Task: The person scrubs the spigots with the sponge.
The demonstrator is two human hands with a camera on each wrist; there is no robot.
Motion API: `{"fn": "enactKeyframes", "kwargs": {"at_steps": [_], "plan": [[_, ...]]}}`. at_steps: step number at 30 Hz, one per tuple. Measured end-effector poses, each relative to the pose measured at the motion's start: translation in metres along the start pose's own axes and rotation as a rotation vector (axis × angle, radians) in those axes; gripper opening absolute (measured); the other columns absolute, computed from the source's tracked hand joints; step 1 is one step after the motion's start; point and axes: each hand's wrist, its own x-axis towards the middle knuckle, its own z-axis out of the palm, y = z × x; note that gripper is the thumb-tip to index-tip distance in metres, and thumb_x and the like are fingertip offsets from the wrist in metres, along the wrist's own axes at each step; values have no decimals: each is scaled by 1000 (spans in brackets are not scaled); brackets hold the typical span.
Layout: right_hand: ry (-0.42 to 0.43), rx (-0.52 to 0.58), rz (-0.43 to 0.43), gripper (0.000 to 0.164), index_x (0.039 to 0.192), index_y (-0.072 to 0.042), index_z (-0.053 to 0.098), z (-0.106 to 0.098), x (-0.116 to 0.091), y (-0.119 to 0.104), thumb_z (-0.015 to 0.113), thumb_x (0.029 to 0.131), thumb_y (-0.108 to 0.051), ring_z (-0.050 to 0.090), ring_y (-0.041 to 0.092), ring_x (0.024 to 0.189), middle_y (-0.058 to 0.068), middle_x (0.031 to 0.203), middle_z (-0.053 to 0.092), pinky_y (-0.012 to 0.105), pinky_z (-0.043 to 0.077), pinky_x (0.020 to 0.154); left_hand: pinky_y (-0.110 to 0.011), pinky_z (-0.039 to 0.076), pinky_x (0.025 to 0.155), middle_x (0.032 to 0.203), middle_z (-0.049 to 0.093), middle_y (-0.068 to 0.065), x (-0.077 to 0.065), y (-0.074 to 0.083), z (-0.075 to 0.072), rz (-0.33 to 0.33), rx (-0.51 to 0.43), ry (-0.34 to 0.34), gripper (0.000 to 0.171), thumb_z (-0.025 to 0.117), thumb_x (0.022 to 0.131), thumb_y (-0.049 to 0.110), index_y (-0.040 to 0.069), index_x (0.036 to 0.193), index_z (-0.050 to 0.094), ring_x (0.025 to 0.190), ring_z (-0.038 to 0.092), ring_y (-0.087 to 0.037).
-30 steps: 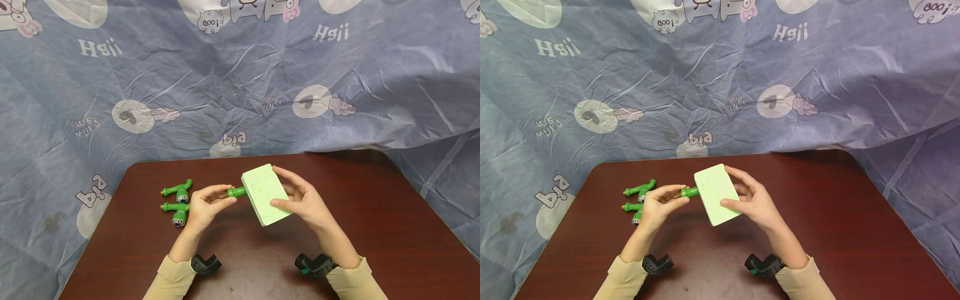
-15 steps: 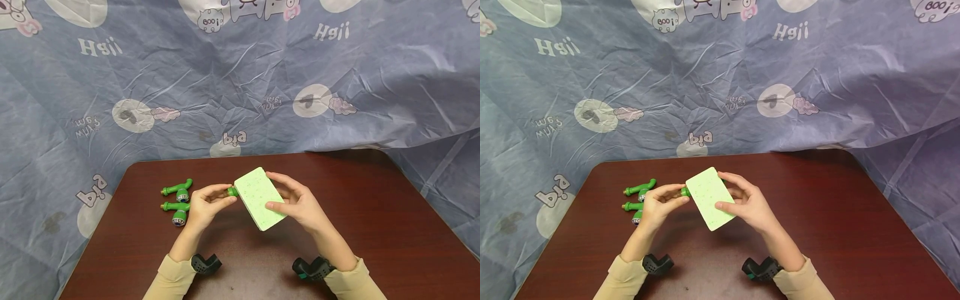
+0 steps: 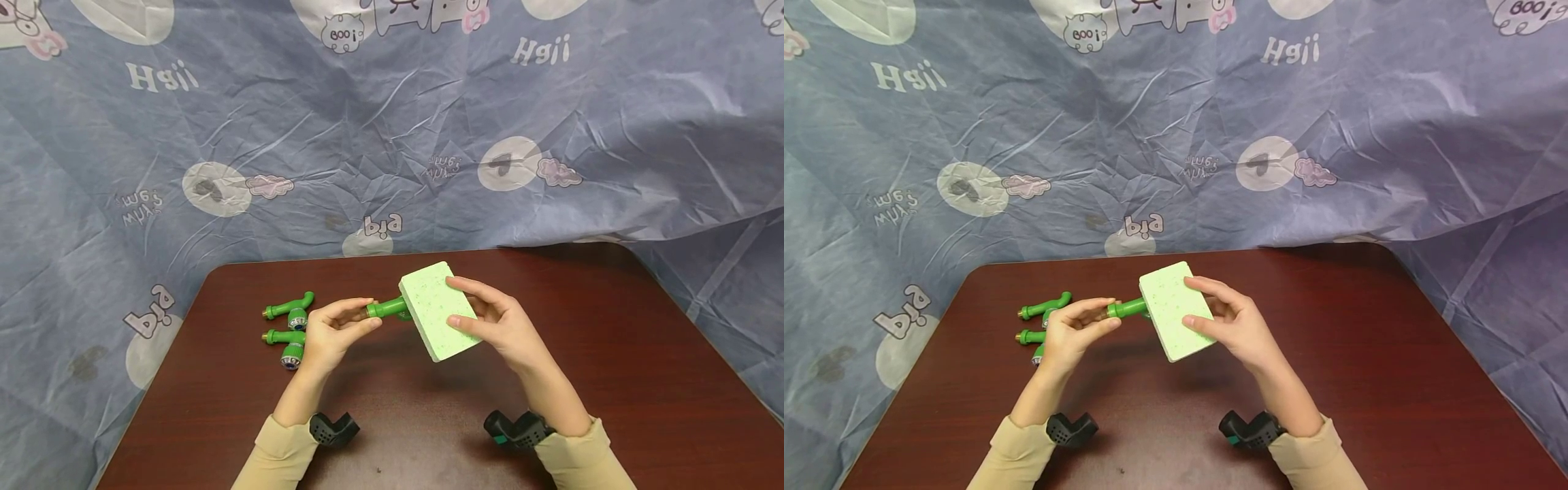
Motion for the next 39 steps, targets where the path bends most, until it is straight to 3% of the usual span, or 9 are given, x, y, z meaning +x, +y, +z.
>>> {"fn": "enactKeyframes", "kwargs": {"at_steps": [6, 10, 17, 25, 32, 39], "plan": [[50, -25, 18, 52, 129, 0, 54, 6, -1, 1, 66, 80, 10, 59, 17, 93, 5, 134, 45, 27, 57, 65, -30, 58, 69, 95, 71, -2, -1, -2, 2, -1, -6, 0, 35, 72, 70, -16, -20, 103, 60, 82, 69, -15], [34, -6, 4, 52, 128, 2, 54, 12, -1, 4, 67, 79, 12, 58, 19, 96, 11, 136, 40, 29, 58, 67, -31, 58, 69, 94, 71, -2, -1, -2, 5, -18, 2, 3, 35, 72, 70, -16, -20, 102, 60, 82, 69, -16], [-61, -2, -40, 53, 128, 8, 52, 12, 0, 3, 67, 78, 14, 55, 24, 105, 15, 136, 38, 33, 58, 68, -31, 58, 69, 93, 71, -2, -1, -2, 4, -30, 23, 30, 34, 73, 70, -15, -19, 102, 61, 81, 68, -16], [-31, -4, -39, 53, 128, 6, 53, 7, -1, 1, 66, 78, 14, 56, 22, 101, 14, 137, 37, 32, 58, 66, -28, 58, 69, 92, 71, 1, -1, -1, 4, -29, 22, 37, 35, 73, 70, -15, -21, 102, 60, 80, 68, -14], [-80, 16, -22, 55, 128, 7, 52, 17, -1, 4, 70, 76, 12, 54, 25, 108, 15, 138, 36, 33, 58, 68, -29, 58, 68, 90, 71, 1, -1, 0, 5, -40, 16, 32, 35, 73, 70, -14, -20, 102, 61, 79, 68, -16], [-104, -6, -22, 55, 127, 8, 52, 15, -2, 1, 70, 75, 13, 54, 24, 109, 15, 136, 38, 33, 58, 68, -29, 58, 68, 92, 71, -1, 0, -2, 0, 9, 14, 52, 33, 72, 71, -16, -19, 102, 61, 80, 69, -15]]}}
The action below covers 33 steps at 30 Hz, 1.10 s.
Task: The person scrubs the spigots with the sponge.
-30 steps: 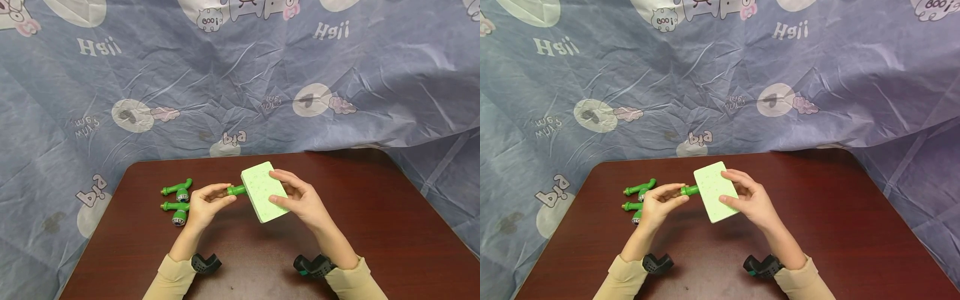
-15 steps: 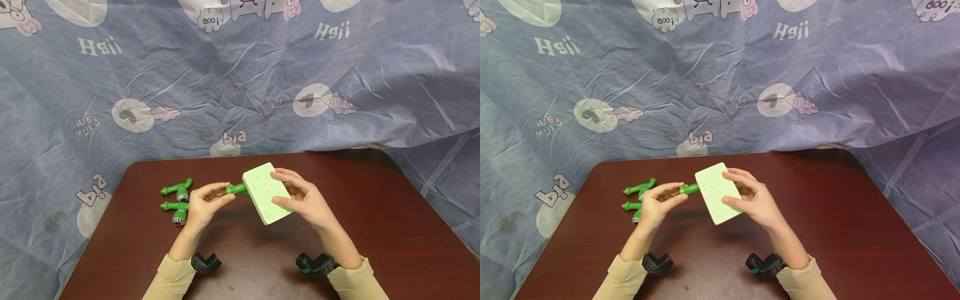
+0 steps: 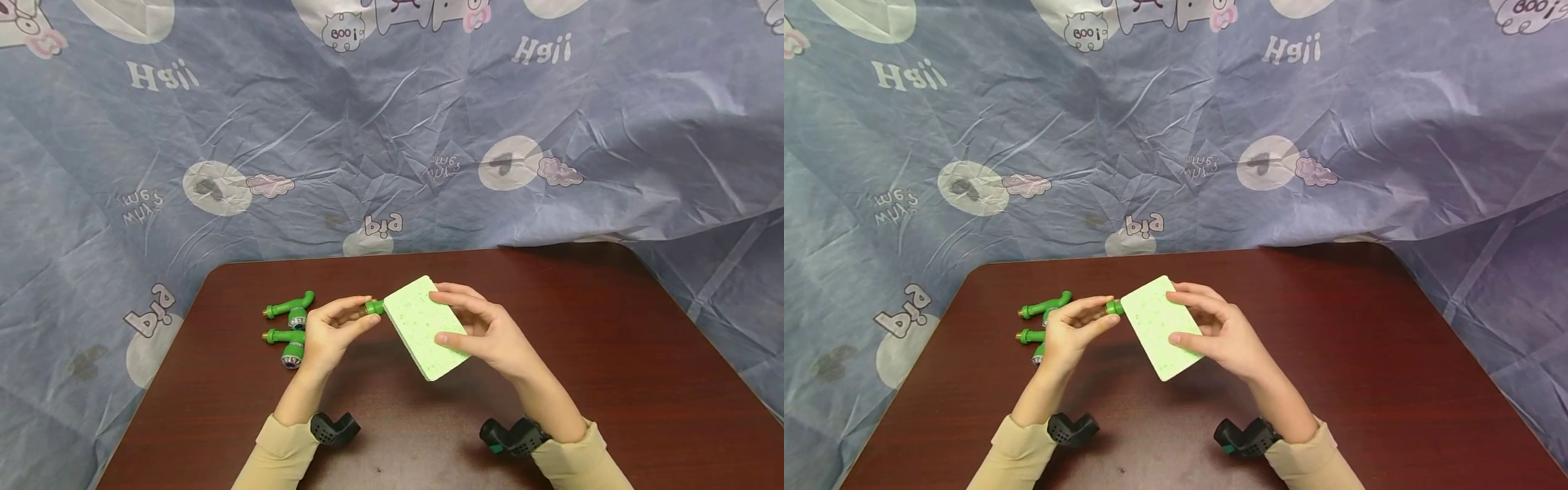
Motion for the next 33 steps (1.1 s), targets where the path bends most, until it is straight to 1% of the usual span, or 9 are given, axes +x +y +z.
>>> {"fn": "enactKeyframes", "kwargs": {"at_steps": [3, 9, 13, 17, 20, 25, 29, 31, 33], "plan": [[2, -11, -7, 55, 127, 8, 52, -4, 0, -2, 70, 75, 14, 53, 24, 109, 15, 136, 38, 33, 58, 68, -27, 58, 68, 92, 71, -1, 1, 0, -2, 18, 1, 12, 32, 72, 71, -16, -18, 101, 62, 80, 69, -13], [31, -5, -23, 54, 128, 7, 52, -12, -1, -3, 67, 76, 15, 53, 24, 110, 15, 138, 36, 31, 58, 68, -27, 57, 69, 93, 71, -2, 1, 2, -3, 27, -36, 1, 33, 72, 71, -15, -18, 102, 62, 81, 68, -13], [49, 5, -26, 53, 129, 5, 52, -17, -1, -3, 64, 79, 16, 57, 21, 102, 13, 135, 40, 33, 58, 65, -27, 57, 69, 93, 71, -2, 1, 2, -3, 11, -44, 4, 32, 71, 71, -16, -17, 102, 62, 81, 68, -13], [43, 12, -10, 53, 129, 1, 50, -22, 0, -1, 62, 80, 15, 61, 19, 92, 11, 124, 51, 35, 58, 64, -28, 57, 69, 93, 71, -1, 0, 2, -2, -14, -33, -5, 32, 71, 72, -15, -17, 102, 62, 80, 68, -13], [27, 22, 10, 53, 130, -2, 49, -24, 1, 0, 62, 81, 14, 63, 20, 89, 12, 115, 56, 37, 58, 64, -29, 58, 69, 93, 71, -1, -1, 2, 0, -33, -32, -17, 32, 72, 73, -13, -18, 103, 61, 80, 68, -13], [14, 64, 40, 53, 130, -7, 48, -22, 2, 4, 61, 82, 13, 65, 21, 85, 12, 105, 61, 41, 58, 63, -29, 58, 69, 92, 71, 0, -4, 2, 2, -59, -38, -14, 34, 73, 73, -12, -21, 103, 59, 80, 68, -13], [-3, 93, 40, 54, 129, -9, 48, -19, 3, 7, 60, 82, 15, 67, 22, 81, 12, 98, 63, 41, 58, 62, -29, 58, 69, 93, 70, 1, -4, 2, 4, -74, -23, -13, 34, 73, 72, -13, -21, 103, 59, 80, 68, -13], [-3, 96, 46, 54, 128, -10, 49, -18, 3, 7, 60, 82, 15, 67, 22, 81, 12, 98, 63, 40, 58, 62, -28, 58, 69, 94, 70, 1, -4, 1, 5, -78, -13, -11, 34, 73, 72, -13, -20, 103, 60, 80, 68, -13], [0, 94, 42, 54, 128, -9, 49, -17, 4, 7, 60, 81, 15, 66, 21, 83, 11, 103, 61, 40, 58, 62, -28, 58, 69, 94, 70, 1, -4, 1, 5, -84, -5, -9, 34, 73, 72, -12, -19, 103, 60, 79, 68, -13]]}}
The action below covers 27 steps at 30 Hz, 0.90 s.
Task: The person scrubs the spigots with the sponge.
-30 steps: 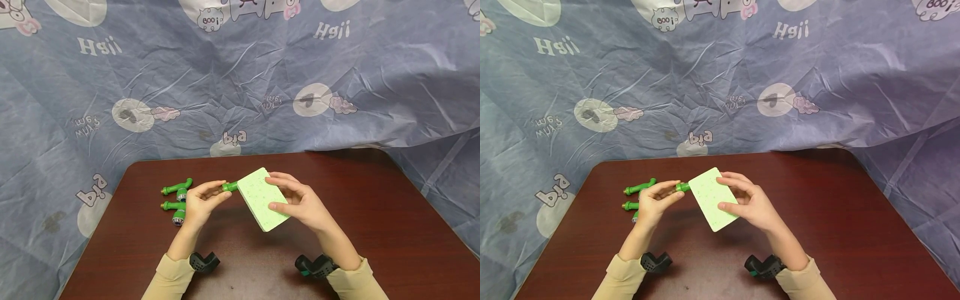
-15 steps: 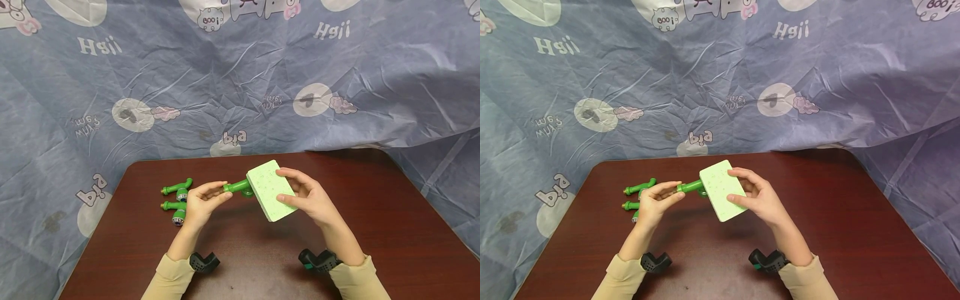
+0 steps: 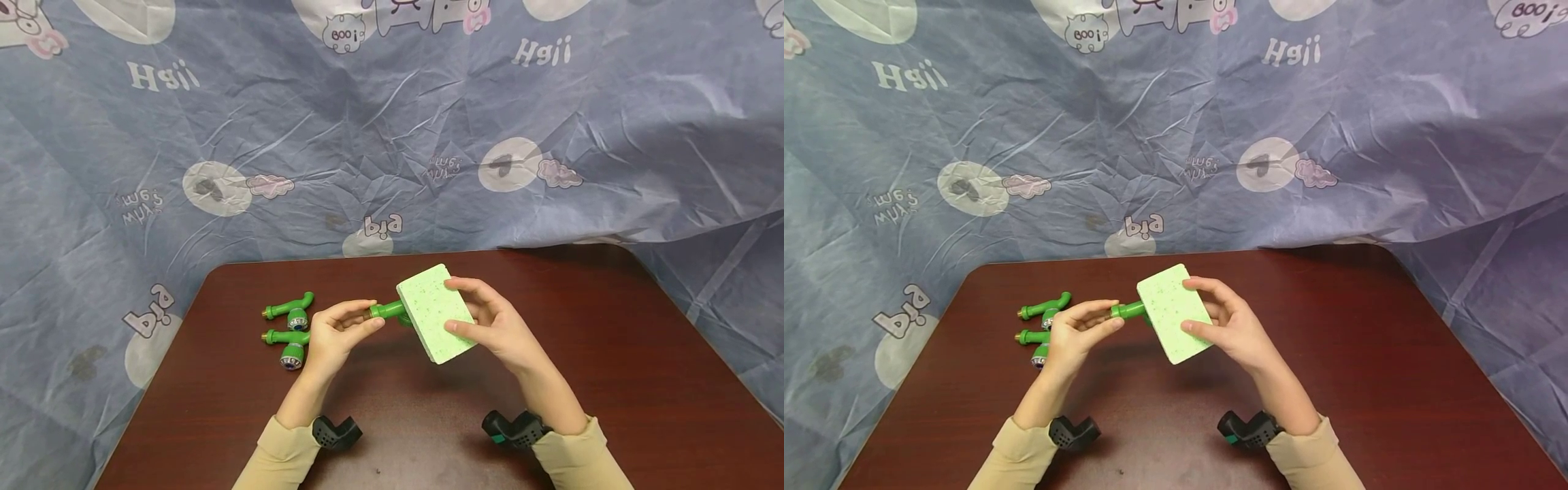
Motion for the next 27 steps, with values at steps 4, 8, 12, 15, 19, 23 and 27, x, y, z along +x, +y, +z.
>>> {"fn": "enactKeyframes", "kwargs": {"at_steps": [4, 8, 12, 15, 19, 23, 27], "plan": [[17, -12, -1, 53, 128, -7, 49, 1, 1, 1, 61, 81, 15, 64, 20, 89, 12, 114, 54, 39, 58, 63, -29, 58, 69, 93, 70, -1, 1, -1, 0, -25, 11, 0, 34, 74, 73, -10, -17, 104, 62, 79, 68, -14], [21, -15, -25, 53, 128, -5, 49, 2, 2, 2, 62, 81, 15, 63, 20, 92, 12, 119, 51, 37, 58, 63, -30, 58, 70, 91, 71, -1, 2, 0, 1, -48, 15, 2, 34, 74, 73, -9, -15, 105, 63, 78, 68, -14], [22, -18, -48, 54, 128, -3, 49, 3, 2, 4, 62, 80, 17, 61, 20, 96, 10, 121, 53, 33, 58, 66, -31, 58, 70, 94, 71, -2, 0, 0, 1, -71, 16, 10, 34, 73, 75, -8, -15, 106, 63, 79, 68, -13], [35, -32, -55, 54, 127, -3, 50, 3, 1, 5, 62, 79, 17, 60, 19, 97, 8, 122, 55, 30, 58, 68, -31, 57, 72, 98, 70, -5, 0, 0, 1, -91, 27, 0, 34, 73, 76, -7, -14, 108, 62, 81, 68, -13], [51, -52, -54, 53, 127, -2, 50, 3, 1, 5, 63, 79, 17, 61, 19, 97, 8, 122, 57, 29, 57, 68, -32, 57, 73, 103, 68, -16, 0, 0, 1, -101, 32, -10, 35, 73, 77, -6, -12, 110, 63, 84, 68, -14], [47, -56, -52, 53, 128, -1, 50, 3, 1, 4, 62, 79, 17, 61, 19, 98, 8, 123, 56, 30, 58, 68, -31, 57, 75, 107, 64, -26, 1, -1, 1, -67, 35, -17, 37, 72, 78, -5, -10, 114, 62, 88, 67, -16], [45, -58, -52, 53, 128, -1, 49, 3, 1, 3, 62, 80, 17, 61, 19, 98, 8, 124, 55, 31, 58, 68, -30, 57, 74, 107, 61, -31, 1, -1, 2, -23, 39, -26, 35, 72, 78, -6, -11, 112, 63, 87, 67, -15]]}}
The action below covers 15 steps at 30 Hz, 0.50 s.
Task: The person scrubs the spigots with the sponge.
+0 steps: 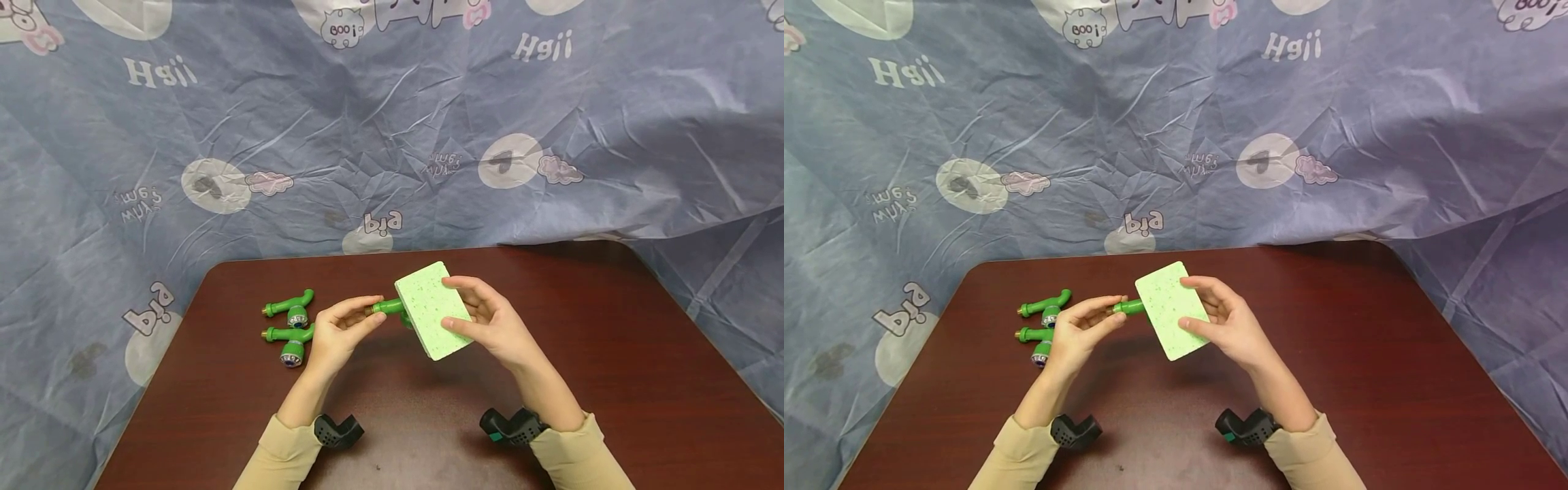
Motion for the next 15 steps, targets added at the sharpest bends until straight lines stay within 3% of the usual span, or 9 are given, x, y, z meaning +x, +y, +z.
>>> {"fn": "enactKeyframes", "kwargs": {"at_steps": [8, 15], "plan": [[16, -11, 16, 52, 128, -3, 50, 0, 0, -1, 62, 80, 16, 61, 18, 97, 7, 123, 55, 31, 58, 67, -33, 58, 71, 112, 65, -15, -1, 2, -1, 33, -15, -55, 43, 73, 73, -12, -12, 115, 61, 86, 68, -20], [33, -40, 38, 52, 129, -4, 50, 0, -1, -3, 62, 82, 14, 62, 19, 95, 7, 120, 57, 31, 58, 66, -30, 58, 71, 113, 59, -31, -1, 1, -2, 49, 5, -73, 41, 71, 75, -13, -12, 114, 61, 86, 68, -18]]}}
